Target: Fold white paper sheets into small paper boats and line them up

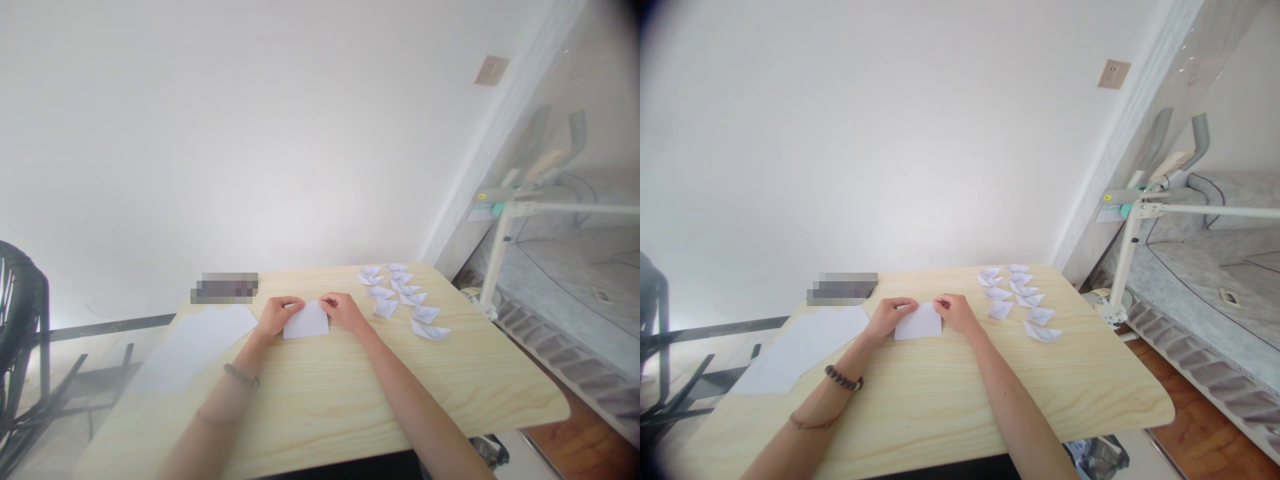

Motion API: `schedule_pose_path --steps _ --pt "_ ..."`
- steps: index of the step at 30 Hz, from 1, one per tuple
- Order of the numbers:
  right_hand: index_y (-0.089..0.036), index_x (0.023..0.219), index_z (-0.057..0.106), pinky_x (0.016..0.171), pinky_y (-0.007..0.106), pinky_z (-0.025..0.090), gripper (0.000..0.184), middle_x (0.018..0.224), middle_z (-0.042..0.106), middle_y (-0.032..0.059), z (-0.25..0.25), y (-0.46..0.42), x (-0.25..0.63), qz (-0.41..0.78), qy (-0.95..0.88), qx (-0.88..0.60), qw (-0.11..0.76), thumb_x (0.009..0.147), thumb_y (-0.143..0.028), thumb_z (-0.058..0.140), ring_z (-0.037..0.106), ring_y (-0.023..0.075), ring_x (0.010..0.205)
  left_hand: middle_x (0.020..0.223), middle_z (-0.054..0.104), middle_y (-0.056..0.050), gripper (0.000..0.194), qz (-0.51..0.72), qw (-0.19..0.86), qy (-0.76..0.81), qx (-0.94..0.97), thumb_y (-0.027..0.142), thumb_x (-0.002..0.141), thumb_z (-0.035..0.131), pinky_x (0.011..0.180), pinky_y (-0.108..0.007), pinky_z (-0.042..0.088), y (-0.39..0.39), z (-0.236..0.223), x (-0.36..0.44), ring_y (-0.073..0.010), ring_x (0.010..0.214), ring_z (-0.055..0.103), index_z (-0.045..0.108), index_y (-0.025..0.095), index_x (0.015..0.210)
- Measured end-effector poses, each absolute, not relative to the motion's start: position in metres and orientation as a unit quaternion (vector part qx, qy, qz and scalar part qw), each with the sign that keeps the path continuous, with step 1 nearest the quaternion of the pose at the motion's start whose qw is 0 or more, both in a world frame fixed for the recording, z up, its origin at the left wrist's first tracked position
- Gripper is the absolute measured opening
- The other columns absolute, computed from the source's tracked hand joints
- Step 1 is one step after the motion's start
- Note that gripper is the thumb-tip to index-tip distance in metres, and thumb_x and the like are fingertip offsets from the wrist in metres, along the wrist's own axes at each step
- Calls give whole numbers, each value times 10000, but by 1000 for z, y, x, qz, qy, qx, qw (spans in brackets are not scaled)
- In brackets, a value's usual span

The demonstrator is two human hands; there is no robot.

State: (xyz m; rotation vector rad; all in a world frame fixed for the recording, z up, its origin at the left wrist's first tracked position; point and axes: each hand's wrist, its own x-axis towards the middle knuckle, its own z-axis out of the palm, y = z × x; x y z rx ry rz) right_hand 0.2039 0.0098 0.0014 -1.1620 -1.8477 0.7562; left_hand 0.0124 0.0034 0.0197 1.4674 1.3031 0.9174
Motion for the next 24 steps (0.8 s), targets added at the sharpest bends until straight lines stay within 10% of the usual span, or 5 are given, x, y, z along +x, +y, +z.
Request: schedule_pose_path --steps 24 --pt "-176 934 626 661 247 456 266 883 644 42 1 9 206 355 -715 -445 405 757 -215 431 581 143 762 730 641 -46 398 375 453 541 601 460 607 573 498 -219 359 2 21 14 -144 592 527 655 122 801"
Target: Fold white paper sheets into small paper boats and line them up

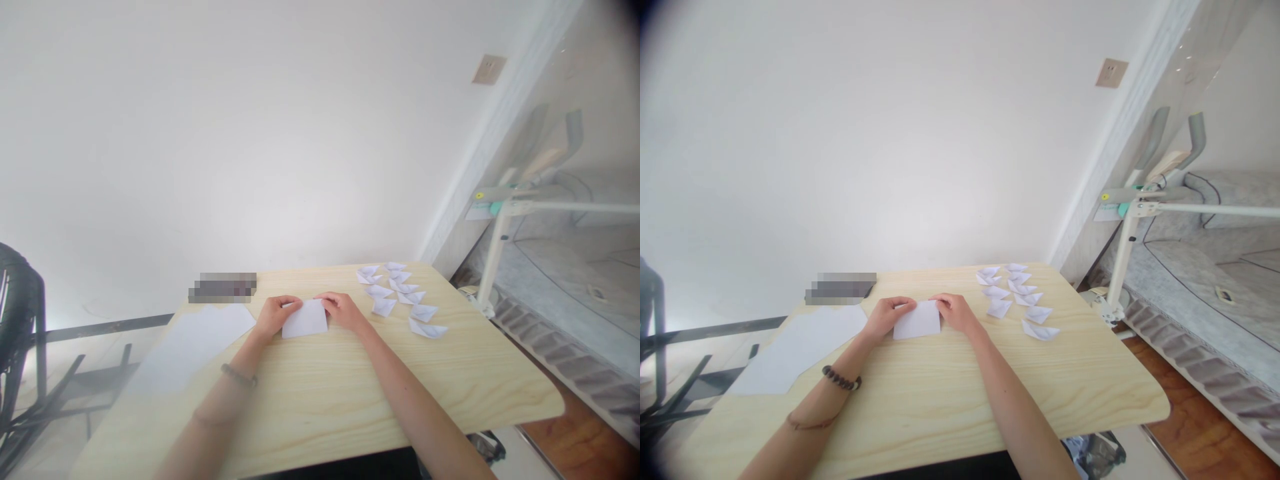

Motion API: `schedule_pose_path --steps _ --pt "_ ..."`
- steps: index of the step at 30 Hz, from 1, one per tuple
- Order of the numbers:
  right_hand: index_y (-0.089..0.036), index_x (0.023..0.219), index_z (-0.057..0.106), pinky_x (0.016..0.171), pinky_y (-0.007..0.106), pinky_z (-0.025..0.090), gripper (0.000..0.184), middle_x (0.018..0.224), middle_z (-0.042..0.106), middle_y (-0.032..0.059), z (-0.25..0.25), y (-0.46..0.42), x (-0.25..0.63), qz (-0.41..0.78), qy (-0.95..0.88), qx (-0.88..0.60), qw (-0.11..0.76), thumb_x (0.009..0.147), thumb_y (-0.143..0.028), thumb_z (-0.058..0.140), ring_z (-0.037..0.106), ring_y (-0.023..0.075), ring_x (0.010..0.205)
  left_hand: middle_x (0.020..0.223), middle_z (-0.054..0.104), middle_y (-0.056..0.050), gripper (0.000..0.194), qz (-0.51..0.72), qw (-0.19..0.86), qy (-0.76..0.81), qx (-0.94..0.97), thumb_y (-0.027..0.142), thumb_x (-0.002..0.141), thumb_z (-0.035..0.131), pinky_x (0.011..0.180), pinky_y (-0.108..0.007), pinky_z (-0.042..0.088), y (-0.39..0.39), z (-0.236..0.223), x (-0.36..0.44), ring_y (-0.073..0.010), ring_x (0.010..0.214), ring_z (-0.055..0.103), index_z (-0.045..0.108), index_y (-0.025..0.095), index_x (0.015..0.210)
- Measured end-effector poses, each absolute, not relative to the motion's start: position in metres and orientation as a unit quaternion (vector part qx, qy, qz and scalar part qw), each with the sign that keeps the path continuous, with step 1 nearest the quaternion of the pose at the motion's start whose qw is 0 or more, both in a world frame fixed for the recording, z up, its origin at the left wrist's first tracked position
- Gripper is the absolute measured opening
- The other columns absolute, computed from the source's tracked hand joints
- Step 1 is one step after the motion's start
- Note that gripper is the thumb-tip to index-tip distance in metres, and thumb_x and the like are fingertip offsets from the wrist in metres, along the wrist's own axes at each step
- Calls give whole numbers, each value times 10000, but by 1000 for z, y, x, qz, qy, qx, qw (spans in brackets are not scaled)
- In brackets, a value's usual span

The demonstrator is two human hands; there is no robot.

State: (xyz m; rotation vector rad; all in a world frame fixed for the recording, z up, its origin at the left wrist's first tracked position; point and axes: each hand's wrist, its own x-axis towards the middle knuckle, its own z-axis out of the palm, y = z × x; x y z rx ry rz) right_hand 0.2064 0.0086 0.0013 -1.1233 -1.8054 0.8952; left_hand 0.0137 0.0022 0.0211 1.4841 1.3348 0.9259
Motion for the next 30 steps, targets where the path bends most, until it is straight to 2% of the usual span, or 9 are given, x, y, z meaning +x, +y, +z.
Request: schedule_pose_path --steps 7,13,30 --pt "-173 876 623 551 206 405 258 730 630 16 3 5 204 315 -739 -454 384 756 -334 461 533 105 606 761 645 -45 384 373 439 527 625 454 616 564 538 -225 384 1 21 14 -159 640 546 657 129 799" --pt "-171 779 628 547 194 375 212 719 629 0 8 0 202 293 -758 -434 388 757 -306 466 507 89 588 809 644 -50 362 351 428 509 659 447 653 538 553 -227 396 -2 21 15 -162 659 551 646 138 807" --pt "-176 775 637 569 200 372 198 747 645 5 10 -2 199 284 -769 -421 388 761 -299 482 528 98 623 800 643 -40 340 355 404 489 687 451 680 507 626 -245 422 1 15 15 -177 729 570 619 140 762"
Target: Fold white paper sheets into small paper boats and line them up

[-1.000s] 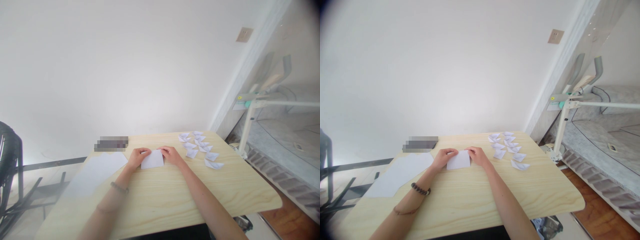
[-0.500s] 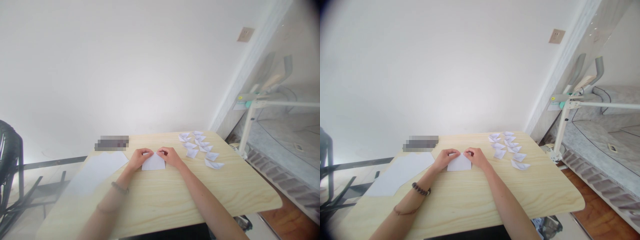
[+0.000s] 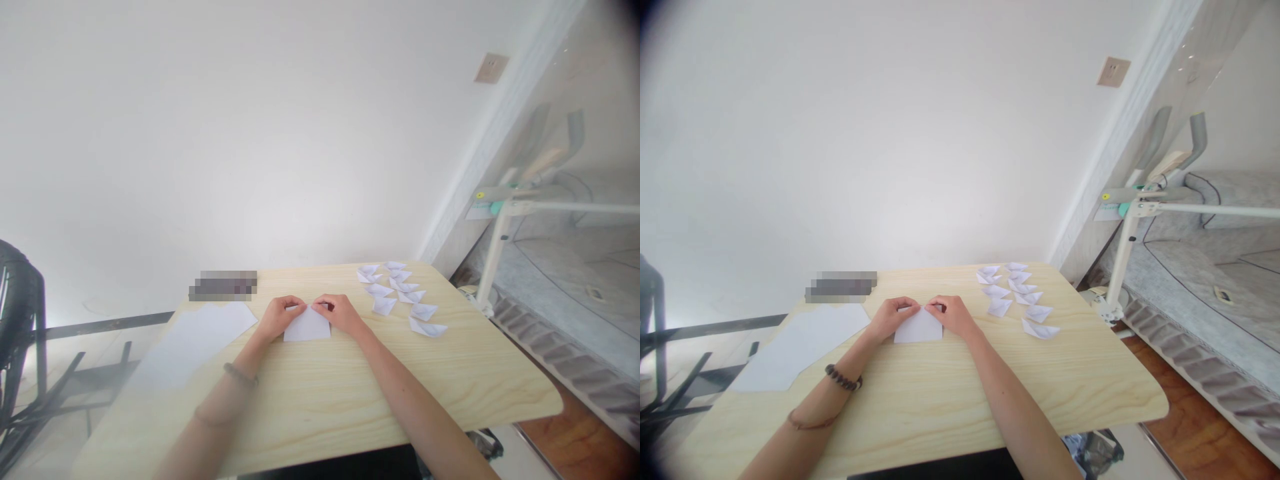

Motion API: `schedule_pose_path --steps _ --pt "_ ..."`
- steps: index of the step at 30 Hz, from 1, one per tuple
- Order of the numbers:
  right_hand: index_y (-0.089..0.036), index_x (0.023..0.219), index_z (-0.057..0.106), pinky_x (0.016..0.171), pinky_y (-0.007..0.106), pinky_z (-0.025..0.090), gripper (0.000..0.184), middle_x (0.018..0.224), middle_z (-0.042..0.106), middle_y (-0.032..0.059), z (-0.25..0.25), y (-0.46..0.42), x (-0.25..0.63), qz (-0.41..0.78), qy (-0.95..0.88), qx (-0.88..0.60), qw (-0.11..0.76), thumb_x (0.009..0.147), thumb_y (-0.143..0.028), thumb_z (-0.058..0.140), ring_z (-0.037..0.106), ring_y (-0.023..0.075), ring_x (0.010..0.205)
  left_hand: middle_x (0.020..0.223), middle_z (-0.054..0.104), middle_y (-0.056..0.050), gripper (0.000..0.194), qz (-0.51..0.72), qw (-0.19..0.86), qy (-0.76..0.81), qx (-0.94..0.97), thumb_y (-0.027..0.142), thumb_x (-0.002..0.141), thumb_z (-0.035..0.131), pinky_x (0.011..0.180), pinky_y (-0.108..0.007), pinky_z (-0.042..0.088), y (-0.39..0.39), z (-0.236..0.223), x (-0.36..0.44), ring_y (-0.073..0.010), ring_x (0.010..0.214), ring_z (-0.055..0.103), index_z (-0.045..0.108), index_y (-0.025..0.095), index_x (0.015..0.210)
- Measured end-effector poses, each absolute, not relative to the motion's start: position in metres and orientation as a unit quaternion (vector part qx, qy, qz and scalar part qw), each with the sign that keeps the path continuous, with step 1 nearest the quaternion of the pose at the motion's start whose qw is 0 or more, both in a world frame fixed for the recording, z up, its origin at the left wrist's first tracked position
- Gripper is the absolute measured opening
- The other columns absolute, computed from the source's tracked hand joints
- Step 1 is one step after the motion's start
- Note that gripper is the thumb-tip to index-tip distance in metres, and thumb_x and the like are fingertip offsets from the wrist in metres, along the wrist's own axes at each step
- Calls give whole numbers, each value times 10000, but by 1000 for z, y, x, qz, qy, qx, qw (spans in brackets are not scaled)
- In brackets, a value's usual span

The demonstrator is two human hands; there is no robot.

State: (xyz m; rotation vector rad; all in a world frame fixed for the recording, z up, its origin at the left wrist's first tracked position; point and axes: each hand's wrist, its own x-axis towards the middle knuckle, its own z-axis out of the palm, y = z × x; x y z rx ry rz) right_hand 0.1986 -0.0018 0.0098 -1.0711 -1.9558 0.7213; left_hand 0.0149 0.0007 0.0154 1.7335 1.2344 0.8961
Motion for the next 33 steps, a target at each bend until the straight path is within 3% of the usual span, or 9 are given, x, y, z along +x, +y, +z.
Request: schedule_pose_path --steps 33 --pt "-170 786 617 535 200 350 255 694 613 4 6 2 200 251 -759 -458 389 786 -340 427 473 88 558 763 636 -43 336 366 391 497 683 440 683 510 581 -227 402 4 11 13 -155 672 555 620 133 763"
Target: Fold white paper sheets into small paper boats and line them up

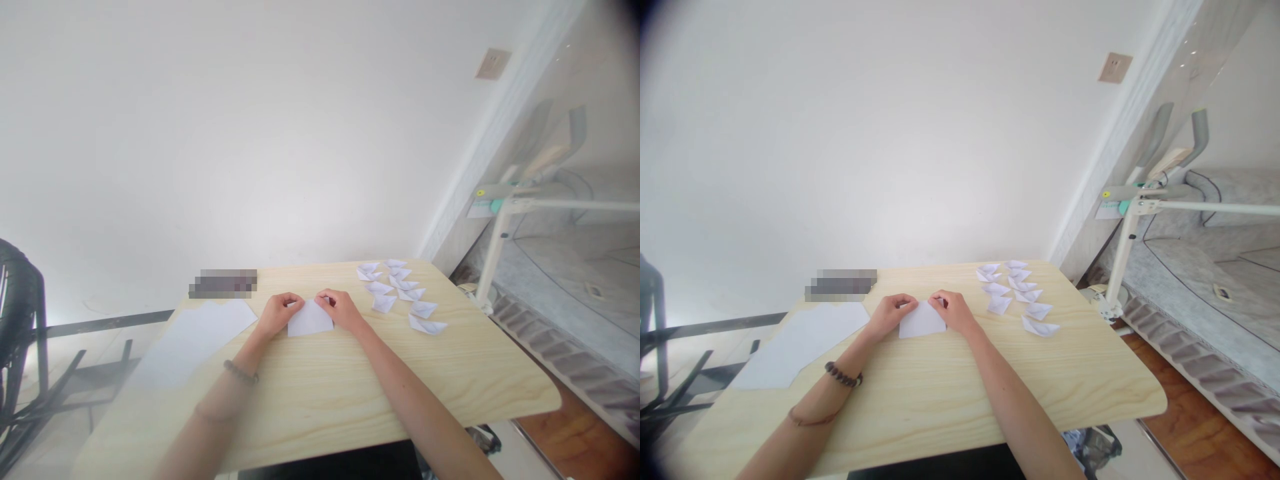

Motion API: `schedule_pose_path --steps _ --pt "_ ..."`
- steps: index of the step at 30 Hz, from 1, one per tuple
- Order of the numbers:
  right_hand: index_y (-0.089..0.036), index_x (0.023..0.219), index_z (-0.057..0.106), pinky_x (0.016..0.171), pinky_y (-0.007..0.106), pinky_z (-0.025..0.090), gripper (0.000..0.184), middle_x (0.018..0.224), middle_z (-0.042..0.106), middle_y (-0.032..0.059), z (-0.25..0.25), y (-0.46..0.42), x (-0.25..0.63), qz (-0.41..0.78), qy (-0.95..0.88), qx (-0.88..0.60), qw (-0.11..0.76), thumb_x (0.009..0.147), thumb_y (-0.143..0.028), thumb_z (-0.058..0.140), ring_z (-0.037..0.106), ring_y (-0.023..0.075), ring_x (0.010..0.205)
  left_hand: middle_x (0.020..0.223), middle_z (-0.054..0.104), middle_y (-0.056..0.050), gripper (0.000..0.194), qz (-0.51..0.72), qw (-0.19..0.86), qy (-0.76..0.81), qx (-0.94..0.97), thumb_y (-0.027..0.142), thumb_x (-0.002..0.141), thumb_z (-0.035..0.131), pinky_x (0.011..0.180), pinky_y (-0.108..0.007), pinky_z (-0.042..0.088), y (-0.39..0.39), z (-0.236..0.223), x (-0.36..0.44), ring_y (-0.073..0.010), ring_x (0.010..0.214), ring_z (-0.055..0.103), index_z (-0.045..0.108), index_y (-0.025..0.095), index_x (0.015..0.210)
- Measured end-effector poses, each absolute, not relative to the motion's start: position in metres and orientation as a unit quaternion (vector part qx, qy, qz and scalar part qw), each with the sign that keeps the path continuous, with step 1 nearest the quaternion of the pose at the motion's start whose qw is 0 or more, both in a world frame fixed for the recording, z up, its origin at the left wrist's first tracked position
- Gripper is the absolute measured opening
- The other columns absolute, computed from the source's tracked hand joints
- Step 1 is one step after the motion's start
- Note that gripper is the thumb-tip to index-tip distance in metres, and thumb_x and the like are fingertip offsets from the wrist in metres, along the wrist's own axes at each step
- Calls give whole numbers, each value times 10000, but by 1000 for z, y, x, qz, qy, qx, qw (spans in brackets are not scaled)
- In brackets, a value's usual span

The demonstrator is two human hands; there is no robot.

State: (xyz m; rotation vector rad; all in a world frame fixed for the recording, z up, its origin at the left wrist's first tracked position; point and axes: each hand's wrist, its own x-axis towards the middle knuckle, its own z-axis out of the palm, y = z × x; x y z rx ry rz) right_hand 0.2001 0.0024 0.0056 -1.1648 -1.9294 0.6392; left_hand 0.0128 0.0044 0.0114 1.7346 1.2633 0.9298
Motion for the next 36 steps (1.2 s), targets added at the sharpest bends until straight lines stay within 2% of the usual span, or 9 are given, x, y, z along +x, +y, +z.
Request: schedule_pose_path --steps 11,23,36 --pt "-173 790 623 539 196 357 233 746 632 5 10 0 199 276 -751 -457 388 759 -342 465 494 86 575 759 635 -42 341 364 398 495 681 443 674 509 570 -229 397 1 18 15 -149 644 540 627 133 751" --pt "-172 801 614 551 201 347 247 740 623 1 11 1 199 246 -749 -469 398 786 -332 427 479 88 576 703 637 -38 354 383 397 504 664 446 664 519 544 -228 392 5 9 14 -149 618 553 632 125 761" --pt "-169 817 576 652 224 376 238 803 614 29 8 5 202 201 -719 -490 450 799 -322 394 528 126 700 766 650 -66 329 400 502 476 601 408 676 539 665 -291 482 6 9 17 -182 719 594 623 102 764"
